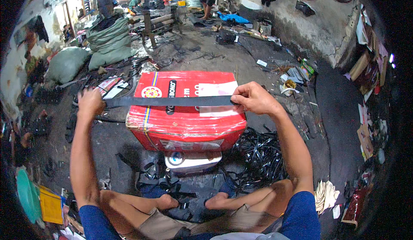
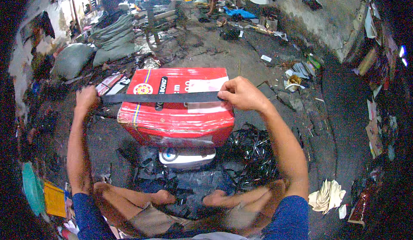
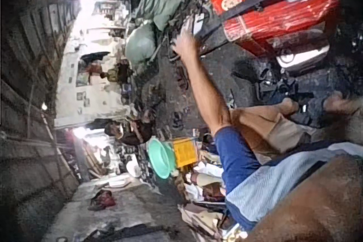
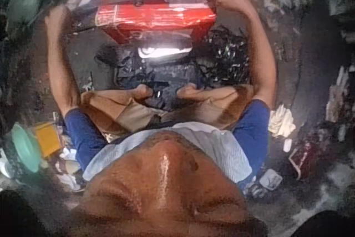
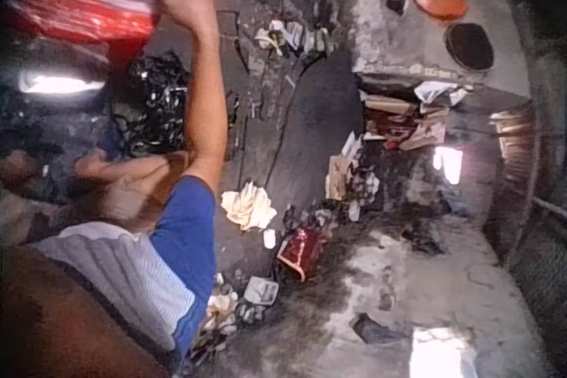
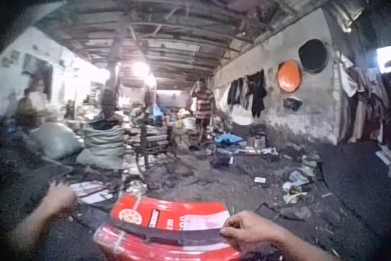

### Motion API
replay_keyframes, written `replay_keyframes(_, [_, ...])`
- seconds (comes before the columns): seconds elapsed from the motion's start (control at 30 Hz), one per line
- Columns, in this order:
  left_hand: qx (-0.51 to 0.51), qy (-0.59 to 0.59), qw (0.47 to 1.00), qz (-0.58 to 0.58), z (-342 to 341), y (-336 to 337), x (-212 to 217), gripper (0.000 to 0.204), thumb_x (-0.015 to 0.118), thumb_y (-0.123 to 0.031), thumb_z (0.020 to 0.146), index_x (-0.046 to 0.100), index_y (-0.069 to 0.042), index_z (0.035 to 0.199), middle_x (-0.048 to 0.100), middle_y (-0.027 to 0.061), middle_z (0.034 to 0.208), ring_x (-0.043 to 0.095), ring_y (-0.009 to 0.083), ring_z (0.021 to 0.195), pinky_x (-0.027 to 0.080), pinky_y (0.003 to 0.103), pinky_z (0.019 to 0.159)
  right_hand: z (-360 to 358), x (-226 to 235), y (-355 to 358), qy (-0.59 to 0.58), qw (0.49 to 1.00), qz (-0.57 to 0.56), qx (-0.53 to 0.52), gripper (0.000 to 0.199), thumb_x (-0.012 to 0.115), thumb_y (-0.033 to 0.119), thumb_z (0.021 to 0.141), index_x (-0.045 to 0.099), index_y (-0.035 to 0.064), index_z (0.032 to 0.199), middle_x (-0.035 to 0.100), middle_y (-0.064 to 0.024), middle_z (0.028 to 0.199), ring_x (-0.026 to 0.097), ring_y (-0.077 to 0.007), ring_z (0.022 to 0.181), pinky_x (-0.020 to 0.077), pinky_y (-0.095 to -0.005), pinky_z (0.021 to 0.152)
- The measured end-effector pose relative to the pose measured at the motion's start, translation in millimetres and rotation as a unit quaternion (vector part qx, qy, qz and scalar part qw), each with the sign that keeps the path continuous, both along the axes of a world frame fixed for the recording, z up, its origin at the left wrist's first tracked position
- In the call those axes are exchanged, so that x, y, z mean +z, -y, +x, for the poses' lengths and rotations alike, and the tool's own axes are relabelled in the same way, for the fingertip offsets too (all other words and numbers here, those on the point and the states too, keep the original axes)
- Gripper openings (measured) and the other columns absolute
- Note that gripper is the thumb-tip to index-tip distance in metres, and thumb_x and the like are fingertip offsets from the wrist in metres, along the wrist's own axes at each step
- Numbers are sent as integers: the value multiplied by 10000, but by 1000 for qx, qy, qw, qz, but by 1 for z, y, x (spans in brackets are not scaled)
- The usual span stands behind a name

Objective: The person sits on the floor and repeatedly cuts black straps from a red box using a small blade. They pull each strap from the box, cut it into short pieces, and drop the pieces onto a pile on the floor. The task continues with the same repetitive cutting motion.

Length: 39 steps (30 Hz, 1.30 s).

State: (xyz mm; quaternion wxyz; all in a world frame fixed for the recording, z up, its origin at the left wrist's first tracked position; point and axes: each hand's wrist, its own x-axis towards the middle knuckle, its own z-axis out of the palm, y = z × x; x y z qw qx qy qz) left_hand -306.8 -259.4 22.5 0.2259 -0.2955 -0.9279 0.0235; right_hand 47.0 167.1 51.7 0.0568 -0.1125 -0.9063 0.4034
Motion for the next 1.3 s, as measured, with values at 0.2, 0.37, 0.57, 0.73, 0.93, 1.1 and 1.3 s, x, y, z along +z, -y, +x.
replay_keyframes(0.2, [-377, 231, 839, 318, 147, -221, -18, 554, 767, -155, 842, 602, -55, 1362, 639, 222, 1284, 659, 316, 1142, 559, 422, 940, -6, -12, 18, -15, 969, 238, -60, 226, 730, 243, 845, 785, 60, 966, 759, -185, 893, 736, -368, 864, 567, -465, 818])
replay_keyframes(0.37, [-435, 392, 740, 330, 210, -272, -26, 382, 810, -161, 802, 672, -10, 1125, 724, 174, 952, 707, 262, 848, 565, 389, 755, -1, -14, 31, -72, 962, 231, -130, 219, 777, 195, 815, 753, 84, 1002, 763, -170, 928, 745, -350, 877, 572, -451, 818])
replay_keyframes(0.57, [-436, 369, 728, 380, 218, -277, -39, 225, 814, -120, 787, 738, 6, 958, 700, 158, 880, 687, 270, 774, 549, 377, 708, 16, -21, 27, -147, 934, 311, -100, 180, 775, 234, 845, 742, 104, 965, 707, -97, 893, 707, -316, 884, 557, -436, 790])
replay_keyframes(0.73, [-460, 330, 738, 367, 217, -277, -44, 183, 802, -108, 805, 762, 14, 935, 685, 152, 889, 691, 266, 785, 549, 380, 711, 27, -22, 23, -160, 927, 333, -65, 181, 762, 249, 867, 787, 105, 973, 664, -95, 961, 691, -331, 881, 558, -446, 791])
replay_keyframes(0.93, [-421, 421, 722, 352, 211, -271, -39, 175, 805, -83, 813, 768, 18, 952, 697, 140, 891, 703, 244, 804, 556, 369, 720, 24, -16, 15, -152, 938, 309, -28, 224, 792, 260, 842, 805, 87, 985, 636, -110, 989, 689, -312, 866, 562, -421, 787])
replay_keyframes(1.1, [-474, 367, 705, 378, 204, -282, -52, 213, 818, -92, 772, 787, 10, 956, 718, 176, 911, 716, 288, 813, 565, 387, 747, 24, -22, 11, -167, 956, 233, -57, 219, 836, 196, 795, 810, 56, 962, 623, -115, 966, 663, -248, 829, 540, -373, 745])
replay_keyframes(1.3, [-463, 327, 737, 368, 209, -277, -48, 177, 771, -124, 813, 780, 10, 929, 710, 177, 904, 707, 322, 856, 556, 411, 791, 22, -34, 16, -202, 952, 201, -113, 202, 836, 187, 797, 810, 52, 944, 612, -88, 899, 621, -204, 781, 512, -354, 690])
